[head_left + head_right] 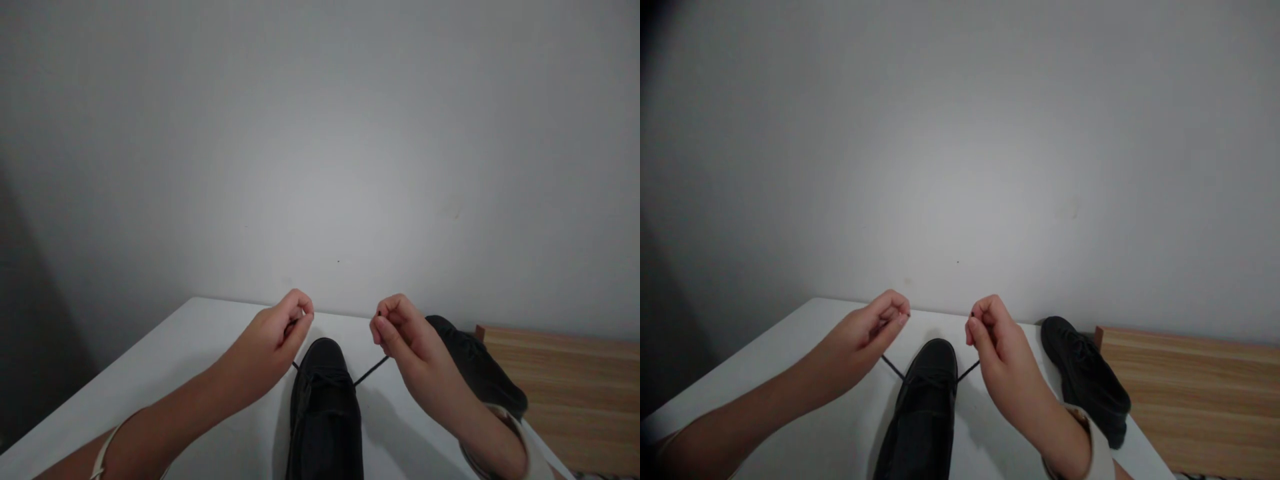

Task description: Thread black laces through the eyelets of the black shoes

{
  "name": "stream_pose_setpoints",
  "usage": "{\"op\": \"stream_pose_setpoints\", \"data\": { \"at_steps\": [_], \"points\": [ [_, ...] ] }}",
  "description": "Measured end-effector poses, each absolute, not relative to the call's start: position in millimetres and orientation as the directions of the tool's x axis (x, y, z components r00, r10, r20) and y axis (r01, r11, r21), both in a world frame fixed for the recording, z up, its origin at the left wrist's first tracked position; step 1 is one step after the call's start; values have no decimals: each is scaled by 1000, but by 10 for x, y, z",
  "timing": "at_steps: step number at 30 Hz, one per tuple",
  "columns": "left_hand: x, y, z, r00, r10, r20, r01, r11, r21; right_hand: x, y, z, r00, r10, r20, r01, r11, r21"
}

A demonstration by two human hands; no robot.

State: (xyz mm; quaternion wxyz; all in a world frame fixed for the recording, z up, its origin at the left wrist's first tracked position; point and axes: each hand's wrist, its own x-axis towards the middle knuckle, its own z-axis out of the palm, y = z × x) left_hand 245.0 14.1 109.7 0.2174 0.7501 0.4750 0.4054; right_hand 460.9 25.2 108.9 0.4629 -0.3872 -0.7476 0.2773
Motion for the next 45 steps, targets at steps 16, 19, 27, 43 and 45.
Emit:
{"op": "stream_pose_setpoints", "data": {
  "at_steps": [16,19,27,43,45],
  "points": [
    [2324,-8,500,413,909,61,393,-238,888,4761,154,636,-515,855,66,353,281,-892],
    [2315,-33,598,454,891,13,336,-185,924,4745,143,687,-560,828,-5,263,173,-949],
    [2326,-69,658,503,861,-70,294,-95,951,4816,159,675,-591,802,-89,178,23,-984],
    [2506,-115,876,525,851,9,134,-93,987,4659,69,882,-565,809,161,149,292,-945],
    [2563,-122,865,562,826,33,37,-65,997,4598,44,902,-570,792,220,99,332,-938]
  ]
}}
